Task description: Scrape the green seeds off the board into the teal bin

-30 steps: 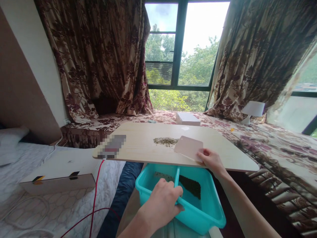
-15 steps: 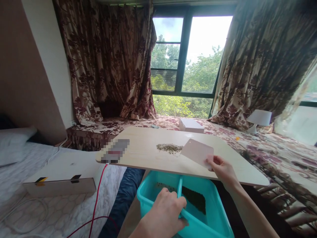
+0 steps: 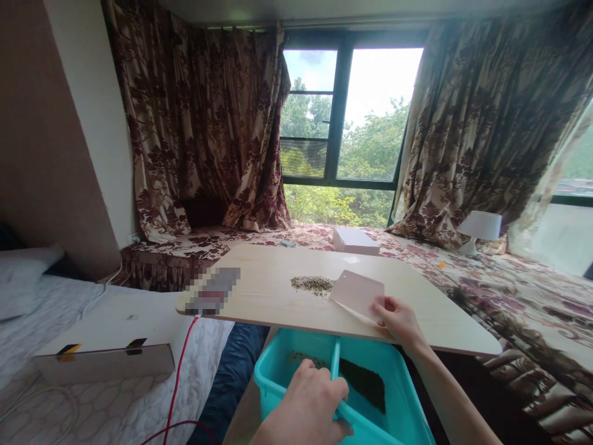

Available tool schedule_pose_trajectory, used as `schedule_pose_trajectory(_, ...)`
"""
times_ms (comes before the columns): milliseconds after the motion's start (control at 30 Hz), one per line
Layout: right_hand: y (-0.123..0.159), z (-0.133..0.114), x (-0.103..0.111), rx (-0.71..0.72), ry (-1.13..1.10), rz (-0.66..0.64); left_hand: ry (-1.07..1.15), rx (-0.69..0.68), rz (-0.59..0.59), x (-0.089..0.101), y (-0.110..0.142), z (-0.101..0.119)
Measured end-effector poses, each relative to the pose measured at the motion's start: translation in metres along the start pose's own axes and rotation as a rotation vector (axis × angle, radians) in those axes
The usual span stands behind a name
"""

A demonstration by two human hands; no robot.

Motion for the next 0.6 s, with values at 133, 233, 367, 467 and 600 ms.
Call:
schedule_pose_trajectory(133, 0.005, 0.004, -0.008, -0.012, -0.011, -0.039, -0.005, 0.001, -0.001, 0.005, 0.000, 0.002)
schedule_pose_trajectory(233, 0.012, 0.005, -0.010, -0.040, -0.035, -0.085, -0.007, 0.004, 0.010, 0.006, 0.001, 0.002)
schedule_pose_trajectory(367, 0.024, 0.003, -0.012, -0.065, -0.086, -0.132, -0.009, 0.005, 0.022, 0.006, 0.001, 0.002)
schedule_pose_trajectory(467, 0.035, 0.003, -0.019, -0.099, -0.137, -0.206, -0.009, 0.006, 0.018, 0.007, 0.001, 0.002)
schedule_pose_trajectory(600, 0.040, -0.003, -0.024, -0.109, -0.170, -0.272, -0.008, 0.010, -0.009, 0.012, 0.002, 0.003)
Point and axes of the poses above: each hand's wrist, its own y-axis away from the middle knuckle, its own x-axis out of the back of the hand, z = x × y, the point moved 7 cm from there along -y, towards the middle knuckle, and after that the axes turned 10 degrees about -y, right-handed, at the moved point
